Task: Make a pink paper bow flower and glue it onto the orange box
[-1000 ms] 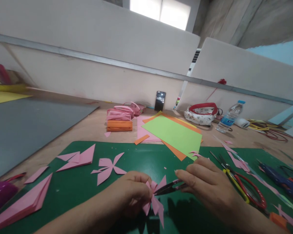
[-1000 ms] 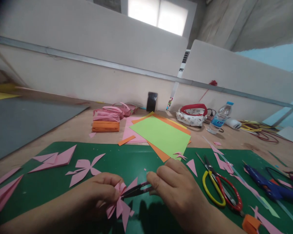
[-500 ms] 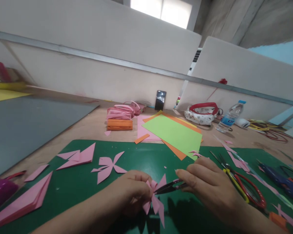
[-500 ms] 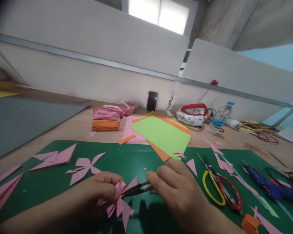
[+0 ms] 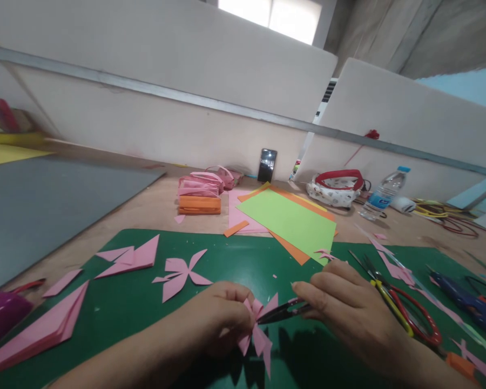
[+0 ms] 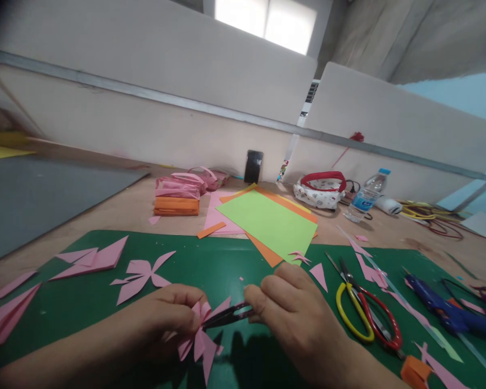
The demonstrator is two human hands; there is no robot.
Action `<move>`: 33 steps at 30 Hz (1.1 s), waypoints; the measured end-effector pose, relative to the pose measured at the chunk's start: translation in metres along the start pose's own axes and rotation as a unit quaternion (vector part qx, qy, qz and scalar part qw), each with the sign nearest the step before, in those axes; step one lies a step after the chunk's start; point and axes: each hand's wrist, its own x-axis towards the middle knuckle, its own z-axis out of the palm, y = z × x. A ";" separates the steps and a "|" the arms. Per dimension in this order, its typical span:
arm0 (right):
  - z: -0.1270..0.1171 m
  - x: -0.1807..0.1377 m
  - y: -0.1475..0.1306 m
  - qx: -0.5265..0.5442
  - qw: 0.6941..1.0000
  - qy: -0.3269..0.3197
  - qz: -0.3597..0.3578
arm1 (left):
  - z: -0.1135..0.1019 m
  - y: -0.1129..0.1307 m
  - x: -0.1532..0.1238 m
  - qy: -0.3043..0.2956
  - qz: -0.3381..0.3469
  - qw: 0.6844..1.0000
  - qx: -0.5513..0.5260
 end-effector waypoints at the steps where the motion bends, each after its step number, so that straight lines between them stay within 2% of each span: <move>1: 0.000 0.000 0.000 0.000 1.000 0.002 0.000 | 0.000 0.000 0.000 0.000 -0.002 1.000 0.000; 5: 0.000 0.001 -0.001 0.000 1.000 0.005 0.006 | 0.000 0.002 0.000 0.001 -0.010 1.000 0.006; 10: 0.000 0.001 -0.001 0.008 1.000 0.003 0.014 | -0.001 0.004 -0.006 -0.006 0.011 1.000 0.008; 20: 0.000 -0.002 0.002 0.036 0.999 -0.024 0.002 | 0.000 -0.004 0.002 -0.007 -0.001 1.000 0.014; 33: 0.000 -0.003 0.002 0.042 0.998 -0.039 0.017 | -0.009 -0.018 0.006 -0.015 0.023 1.000 0.009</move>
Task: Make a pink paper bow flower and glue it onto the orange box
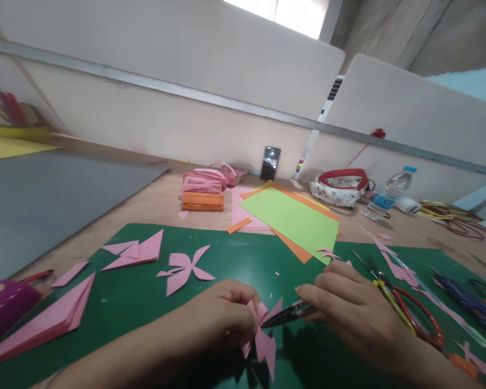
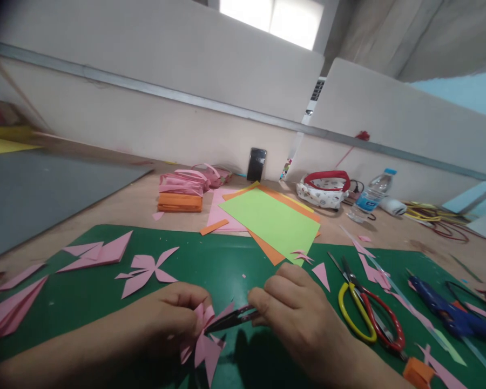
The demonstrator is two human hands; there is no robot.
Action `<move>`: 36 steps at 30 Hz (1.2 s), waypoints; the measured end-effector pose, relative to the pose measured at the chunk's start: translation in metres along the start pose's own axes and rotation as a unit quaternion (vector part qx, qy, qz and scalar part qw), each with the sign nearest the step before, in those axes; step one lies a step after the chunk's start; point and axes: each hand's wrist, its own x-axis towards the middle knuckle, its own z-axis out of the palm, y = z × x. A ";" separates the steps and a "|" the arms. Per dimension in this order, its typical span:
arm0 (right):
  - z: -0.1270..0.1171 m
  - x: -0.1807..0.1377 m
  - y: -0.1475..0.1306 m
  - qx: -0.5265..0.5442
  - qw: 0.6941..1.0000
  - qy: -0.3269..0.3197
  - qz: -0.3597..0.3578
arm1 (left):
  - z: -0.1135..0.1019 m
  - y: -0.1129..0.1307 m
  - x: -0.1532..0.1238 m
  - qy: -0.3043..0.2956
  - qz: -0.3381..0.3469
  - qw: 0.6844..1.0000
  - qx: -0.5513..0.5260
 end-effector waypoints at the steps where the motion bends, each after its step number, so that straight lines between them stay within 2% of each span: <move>1: 0.000 0.001 0.000 0.006 1.000 0.005 0.007 | 0.001 0.002 -0.002 0.001 0.003 1.000 -0.002; 8: -0.006 0.004 -0.002 0.032 0.994 0.072 0.069 | 0.016 0.029 -0.019 0.034 0.033 0.999 -0.007; 12: -0.004 0.002 -0.003 0.109 0.979 0.039 0.166 | 0.019 0.028 -0.016 0.071 0.077 0.994 -0.037; 18: 0.001 0.005 -0.003 0.185 0.937 -0.041 0.293 | 0.017 0.023 -0.012 0.064 0.097 0.991 -0.062; 26: 0.002 0.009 -0.008 0.214 0.920 -0.054 0.323 | 0.019 0.024 -0.014 0.055 0.099 0.990 -0.089; 36: -0.003 0.011 -0.006 0.224 0.907 -0.069 0.349 | 0.016 0.020 -0.010 0.078 0.108 0.991 -0.024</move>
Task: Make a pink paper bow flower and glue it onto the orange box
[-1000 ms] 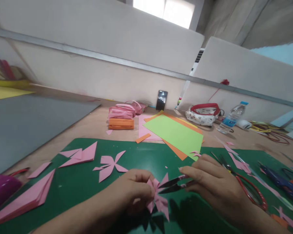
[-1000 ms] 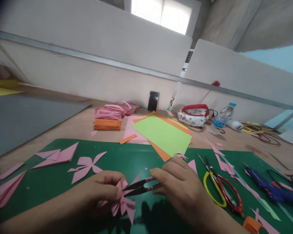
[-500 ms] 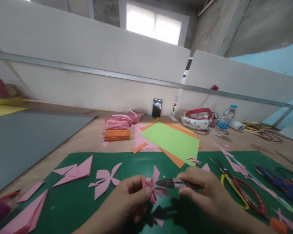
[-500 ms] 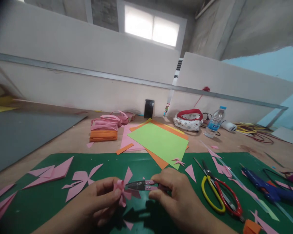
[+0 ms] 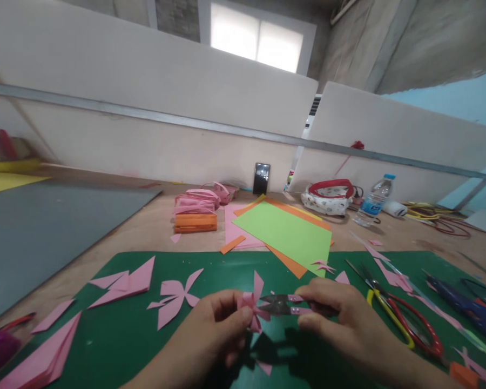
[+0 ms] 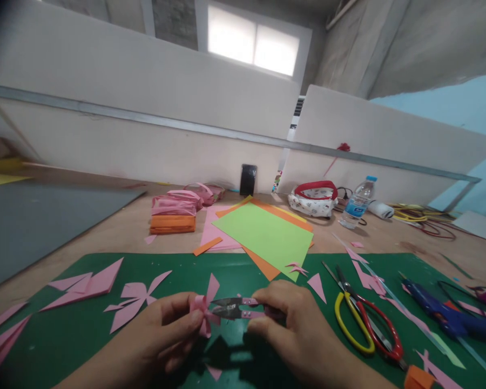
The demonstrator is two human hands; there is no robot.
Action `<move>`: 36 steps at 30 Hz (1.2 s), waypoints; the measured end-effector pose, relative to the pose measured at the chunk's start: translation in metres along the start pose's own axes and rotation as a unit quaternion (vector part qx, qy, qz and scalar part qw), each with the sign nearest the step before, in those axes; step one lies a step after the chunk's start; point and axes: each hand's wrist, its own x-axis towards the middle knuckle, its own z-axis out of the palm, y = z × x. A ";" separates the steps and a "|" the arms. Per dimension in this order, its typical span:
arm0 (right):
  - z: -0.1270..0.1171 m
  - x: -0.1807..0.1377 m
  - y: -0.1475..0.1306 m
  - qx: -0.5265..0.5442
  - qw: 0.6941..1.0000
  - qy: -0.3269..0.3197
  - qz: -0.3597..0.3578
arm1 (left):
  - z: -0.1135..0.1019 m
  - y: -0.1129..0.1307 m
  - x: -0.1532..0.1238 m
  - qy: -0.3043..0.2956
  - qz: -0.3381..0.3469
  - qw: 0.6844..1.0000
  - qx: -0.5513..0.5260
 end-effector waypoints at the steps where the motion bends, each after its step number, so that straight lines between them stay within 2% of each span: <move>1: 0.000 0.000 0.000 0.001 1.000 0.003 0.005 | 0.000 0.000 0.000 0.007 0.002 1.000 0.001; 12: 0.010 -0.003 -0.007 -0.043 0.998 0.004 -0.037 | 0.011 0.008 -0.004 0.136 0.022 0.990 0.029; 22: 0.023 -0.005 -0.002 -0.059 0.996 0.040 -0.057 | 0.008 0.001 -0.004 0.107 0.021 0.993 0.052; 29: 0.024 -0.003 -0.007 -0.040 0.999 0.009 -0.029 | 0.013 0.006 -0.008 0.127 0.031 0.989 0.072; 33: 0.022 -0.003 -0.010 -0.016 1.000 0.008 -0.013 | 0.015 0.012 -0.010 0.149 0.047 0.982 0.108; 36: 0.020 -0.003 -0.009 0.000 1.000 0.022 -0.016 | 0.015 0.012 -0.011 0.145 0.058 0.980 0.127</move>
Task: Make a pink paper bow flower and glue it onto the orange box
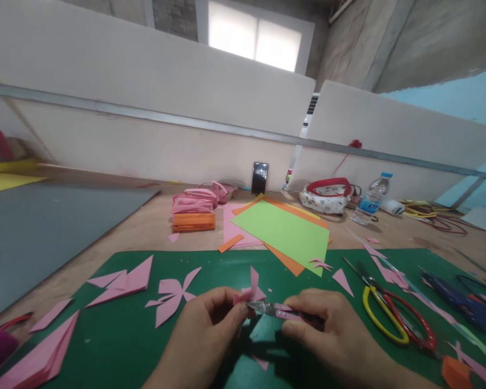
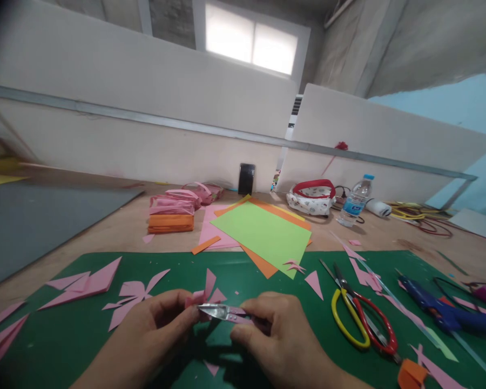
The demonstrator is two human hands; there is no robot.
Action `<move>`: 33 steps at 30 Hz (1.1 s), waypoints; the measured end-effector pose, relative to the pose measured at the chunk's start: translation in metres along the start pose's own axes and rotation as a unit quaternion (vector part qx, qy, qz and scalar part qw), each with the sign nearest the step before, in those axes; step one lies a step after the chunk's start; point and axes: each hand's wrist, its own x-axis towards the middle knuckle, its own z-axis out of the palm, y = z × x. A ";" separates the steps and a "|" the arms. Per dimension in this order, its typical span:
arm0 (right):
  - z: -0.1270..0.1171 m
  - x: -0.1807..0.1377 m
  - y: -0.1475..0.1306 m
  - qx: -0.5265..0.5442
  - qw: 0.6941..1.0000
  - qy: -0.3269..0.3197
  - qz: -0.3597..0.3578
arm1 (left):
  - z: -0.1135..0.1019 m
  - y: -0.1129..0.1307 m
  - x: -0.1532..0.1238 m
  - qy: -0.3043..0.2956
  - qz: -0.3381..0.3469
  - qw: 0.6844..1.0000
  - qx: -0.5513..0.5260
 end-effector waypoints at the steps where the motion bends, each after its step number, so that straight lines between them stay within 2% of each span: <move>1: -0.001 0.000 0.000 0.002 1.000 0.006 0.001 | 0.000 0.000 0.000 -0.003 0.004 1.000 0.008; 4: -0.003 0.000 0.000 0.018 1.000 0.005 0.011 | 0.000 0.003 0.001 -0.011 0.022 0.999 0.027; 8: -0.010 -0.003 -0.003 0.066 0.998 0.007 0.018 | -0.001 0.007 0.003 -0.002 0.007 0.999 0.031; 10: -0.018 -0.004 -0.002 0.083 0.996 0.039 0.019 | -0.001 0.007 0.003 0.006 -0.014 1.000 0.026; 12: -0.029 -0.002 0.004 0.070 0.992 0.100 0.022 | -0.001 0.007 0.003 0.007 -0.043 0.999 0.020; 14: -0.043 0.004 0.018 -0.005 0.987 0.158 0.038 | 0.001 0.007 0.003 0.005 -0.068 0.998 0.010; 15: -0.050 0.008 0.027 -0.069 0.982 0.168 0.048 | 0.001 0.007 0.003 0.005 -0.071 0.997 0.003; 18: -0.064 0.021 0.053 -0.308 0.945 0.095 0.055 | 0.002 0.006 0.003 0.015 -0.063 0.998 0.000; 20: -0.063 0.024 0.060 -0.391 0.917 0.063 0.050 | 0.002 0.004 0.005 0.018 -0.063 0.998 0.012; 21: -0.060 0.023 0.058 -0.400 0.914 0.060 0.033 | 0.001 0.002 0.006 0.016 -0.068 0.997 0.017; 23: -0.047 0.017 0.043 -0.372 0.924 0.067 -0.058 | 0.001 -0.003 0.008 0.001 -0.077 0.997 0.020; 25: -0.030 0.008 0.021 -0.308 0.918 0.097 -0.229 | 0.001 -0.007 0.009 -0.020 -0.068 0.997 0.031; 27: -0.014 0.000 0.000 -0.263 0.897 0.134 -0.330 | 0.002 -0.008 0.008 -0.032 -0.042 0.997 0.061; 29: -0.002 -0.005 -0.011 -0.246 0.881 0.166 -0.370 | 0.006 -0.005 0.005 -0.031 -0.022 0.994 0.103; 33: 0.008 -0.006 -0.010 -0.266 0.864 0.202 -0.377 | 0.018 0.006 -0.005 -0.037 -0.008 0.988 0.149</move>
